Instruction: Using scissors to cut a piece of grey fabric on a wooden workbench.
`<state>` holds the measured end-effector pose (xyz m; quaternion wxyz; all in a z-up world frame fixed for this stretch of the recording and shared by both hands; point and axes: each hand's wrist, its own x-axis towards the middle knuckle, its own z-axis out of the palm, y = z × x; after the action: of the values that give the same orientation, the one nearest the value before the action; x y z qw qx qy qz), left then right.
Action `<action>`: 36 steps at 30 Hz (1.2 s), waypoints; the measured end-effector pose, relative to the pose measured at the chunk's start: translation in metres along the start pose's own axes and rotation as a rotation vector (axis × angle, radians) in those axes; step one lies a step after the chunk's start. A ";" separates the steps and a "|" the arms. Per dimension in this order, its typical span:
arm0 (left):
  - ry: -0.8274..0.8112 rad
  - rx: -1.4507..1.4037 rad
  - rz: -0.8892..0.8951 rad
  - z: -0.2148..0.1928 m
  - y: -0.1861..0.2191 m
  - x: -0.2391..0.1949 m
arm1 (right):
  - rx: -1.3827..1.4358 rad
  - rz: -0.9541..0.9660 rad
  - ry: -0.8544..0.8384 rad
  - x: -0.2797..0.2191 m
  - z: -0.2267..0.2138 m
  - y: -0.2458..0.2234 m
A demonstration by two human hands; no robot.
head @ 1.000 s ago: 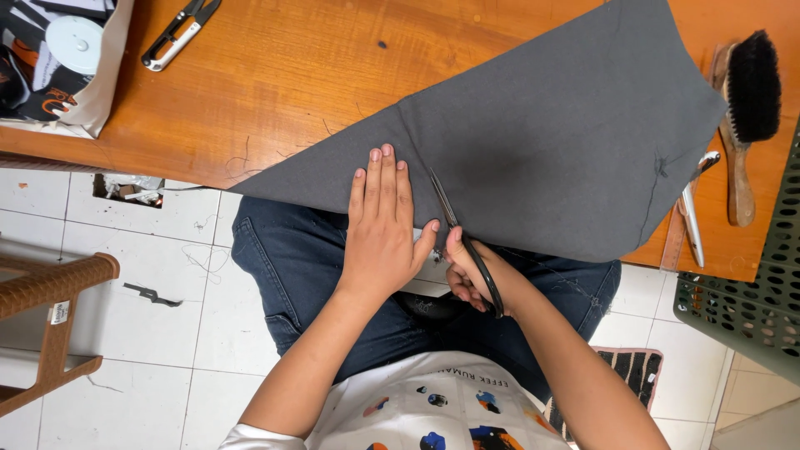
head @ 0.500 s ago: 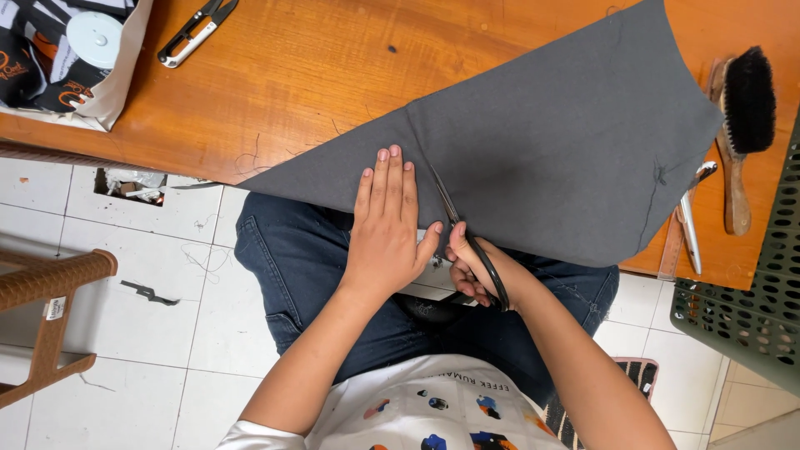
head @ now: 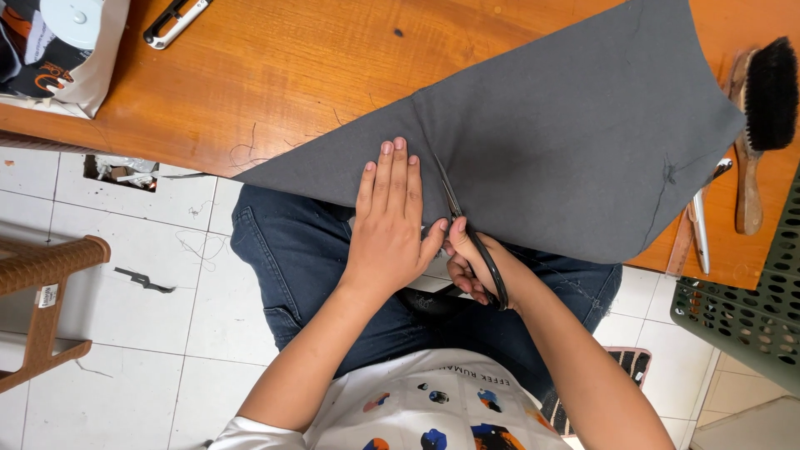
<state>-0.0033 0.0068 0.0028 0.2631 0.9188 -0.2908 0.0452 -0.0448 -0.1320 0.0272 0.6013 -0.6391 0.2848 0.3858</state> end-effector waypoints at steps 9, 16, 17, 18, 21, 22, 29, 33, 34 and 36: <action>0.015 0.021 0.000 0.002 -0.001 -0.001 | 0.018 0.018 0.013 0.004 -0.001 0.005; 0.016 0.025 0.007 0.001 -0.001 -0.001 | 0.027 0.028 0.016 0.004 -0.001 0.006; 0.018 0.026 0.008 0.001 -0.001 -0.001 | 0.026 0.026 0.016 0.004 -0.001 0.006; 0.015 0.025 0.007 0.001 -0.001 -0.001 | 0.032 0.030 0.017 0.004 0.000 0.006; 0.017 0.024 0.008 0.001 -0.001 -0.001 | 0.036 0.034 0.024 0.003 0.000 0.005; 0.018 0.024 0.008 0.001 -0.001 -0.001 | 0.035 0.038 0.029 0.003 0.000 0.005; 0.027 0.041 0.015 0.001 -0.001 -0.003 | 0.096 0.016 0.008 -0.005 0.002 0.003; 0.046 0.021 0.018 -0.001 -0.001 -0.001 | 0.071 -0.061 -0.048 -0.025 -0.002 0.010; 0.052 -0.008 0.012 -0.001 -0.001 -0.003 | 0.059 -0.082 -0.063 -0.032 -0.004 0.014; 0.032 0.000 0.004 -0.004 -0.002 -0.002 | 0.061 -0.155 -0.102 -0.046 -0.017 0.024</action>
<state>-0.0032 0.0113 0.0053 0.2675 0.9174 -0.2883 0.0605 -0.0867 -0.1561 0.0517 0.6623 -0.6201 0.2153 0.3611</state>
